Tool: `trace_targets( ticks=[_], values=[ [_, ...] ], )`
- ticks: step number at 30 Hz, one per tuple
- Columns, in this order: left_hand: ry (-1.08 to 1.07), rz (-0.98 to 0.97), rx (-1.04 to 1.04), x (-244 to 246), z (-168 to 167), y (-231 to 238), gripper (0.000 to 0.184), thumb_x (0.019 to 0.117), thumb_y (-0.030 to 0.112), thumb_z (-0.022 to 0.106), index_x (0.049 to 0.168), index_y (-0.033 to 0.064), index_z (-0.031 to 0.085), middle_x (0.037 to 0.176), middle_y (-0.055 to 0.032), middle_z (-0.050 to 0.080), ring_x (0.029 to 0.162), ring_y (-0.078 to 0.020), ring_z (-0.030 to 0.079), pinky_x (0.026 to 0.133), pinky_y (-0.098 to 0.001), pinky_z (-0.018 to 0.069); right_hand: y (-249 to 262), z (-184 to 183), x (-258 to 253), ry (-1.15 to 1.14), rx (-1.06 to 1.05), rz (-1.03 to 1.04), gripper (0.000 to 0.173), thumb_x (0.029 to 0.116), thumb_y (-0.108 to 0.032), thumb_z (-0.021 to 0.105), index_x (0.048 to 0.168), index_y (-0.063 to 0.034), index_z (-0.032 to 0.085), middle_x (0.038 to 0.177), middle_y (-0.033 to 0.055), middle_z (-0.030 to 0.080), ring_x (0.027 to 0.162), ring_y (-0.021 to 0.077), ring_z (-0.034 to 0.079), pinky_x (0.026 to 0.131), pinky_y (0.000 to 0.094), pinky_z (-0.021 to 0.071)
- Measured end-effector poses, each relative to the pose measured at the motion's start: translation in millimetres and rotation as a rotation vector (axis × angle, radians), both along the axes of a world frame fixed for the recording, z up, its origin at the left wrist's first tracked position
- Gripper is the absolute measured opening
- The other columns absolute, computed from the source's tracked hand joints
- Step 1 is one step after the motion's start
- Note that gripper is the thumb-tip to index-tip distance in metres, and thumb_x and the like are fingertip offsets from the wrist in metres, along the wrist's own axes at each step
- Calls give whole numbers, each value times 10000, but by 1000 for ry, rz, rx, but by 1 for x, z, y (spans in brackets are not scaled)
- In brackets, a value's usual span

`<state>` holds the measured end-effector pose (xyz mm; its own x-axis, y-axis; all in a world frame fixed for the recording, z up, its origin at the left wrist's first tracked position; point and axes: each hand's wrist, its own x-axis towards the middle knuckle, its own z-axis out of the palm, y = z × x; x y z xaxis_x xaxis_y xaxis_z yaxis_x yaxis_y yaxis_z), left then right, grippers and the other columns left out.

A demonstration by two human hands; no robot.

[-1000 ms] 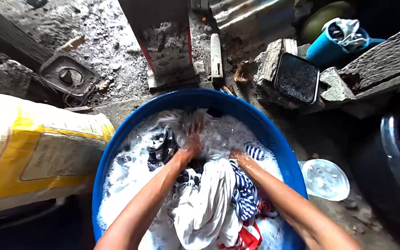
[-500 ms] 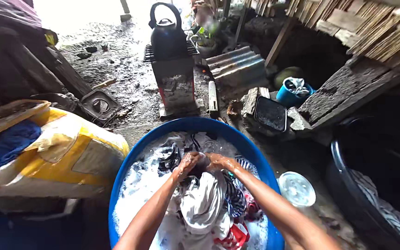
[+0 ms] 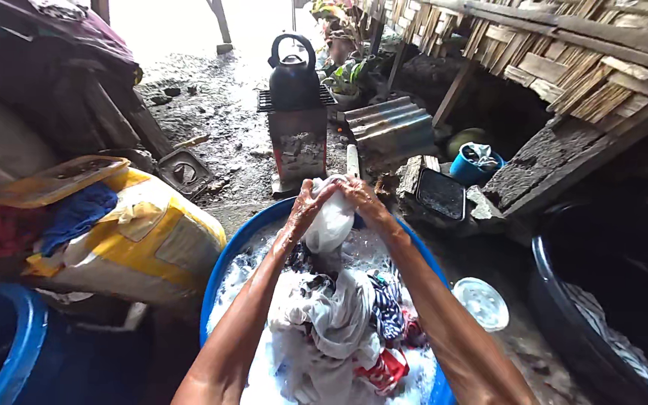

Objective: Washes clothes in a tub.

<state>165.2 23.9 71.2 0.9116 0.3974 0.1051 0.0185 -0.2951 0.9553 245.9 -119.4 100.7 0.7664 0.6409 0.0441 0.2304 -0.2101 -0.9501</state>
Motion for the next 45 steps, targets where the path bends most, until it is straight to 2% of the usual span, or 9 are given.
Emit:
trace_targets(
  ticks=[4,9,14,19,22,25,29,33,45],
  values=[
    [-64,64,264,5,15,-10,585,934,172,709,1427,-10,452,1314,-263,591,1178,-384,612,991,-564,500,-14,57,-14,-11,87,-67,386,1068,-442,498,1256,-125,612,917,63,635,717,123,570,627,316,491],
    [349,-73,317,11,-17,-1,514,952,212,668,1370,-52,528,1320,-293,579,1248,-416,561,1059,-592,431,-28,108,-5,-140,120,-200,320,1051,-418,540,1143,-127,634,897,4,627,725,58,582,682,285,514],
    [321,-33,-57,-3,-17,29,280,1045,145,543,1162,-101,605,926,-164,656,745,-166,631,744,-332,552,-69,108,25,-258,30,-409,434,1017,-531,551,1066,-114,663,811,1,614,662,68,579,641,316,518],
    [-27,-94,-416,-14,3,69,201,1033,197,470,1048,76,630,836,-12,671,745,-132,673,754,-347,597,-92,95,48,-251,-44,-458,431,1070,-473,471,1052,-72,630,854,51,584,715,122,549,671,376,482],
    [-30,-51,-434,-11,28,66,252,1063,220,405,911,154,594,676,78,545,589,-38,541,590,-217,507,-96,92,57,-288,-83,-482,444,1092,-406,434,1172,-21,640,1000,152,623,866,223,583,780,492,477],
    [-27,-1,-462,-7,52,59,320,1081,208,340,868,152,572,626,81,533,527,0,499,511,-149,444,-102,90,63,-297,-92,-502,465,1090,-431,424,1176,-25,633,999,157,609,867,230,570,762,492,466],
    [-8,-26,-466,-11,75,57,317,1050,165,381,910,89,654,756,21,683,594,-24,579,567,-177,484,-116,92,70,-162,-76,-466,428,1100,-393,436,1306,-46,579,1054,122,605,825,174,614,743,383,544],
    [16,-128,-530,-16,78,63,277,1055,217,415,966,84,641,811,-1,694,676,-70,662,650,-234,576,-124,78,80,-48,53,-460,328,1081,-358,500,1222,-85,615,866,-7,646,698,64,664,674,253,583],
    [17,-249,-619,-8,81,50,371,1099,278,337,1103,77,649,897,-19,730,801,-113,709,753,-296,598,-124,55,95,56,63,-531,321,1058,-367,549,1214,-95,615,854,0,654,689,91,665,656,274,581]
  ],
)
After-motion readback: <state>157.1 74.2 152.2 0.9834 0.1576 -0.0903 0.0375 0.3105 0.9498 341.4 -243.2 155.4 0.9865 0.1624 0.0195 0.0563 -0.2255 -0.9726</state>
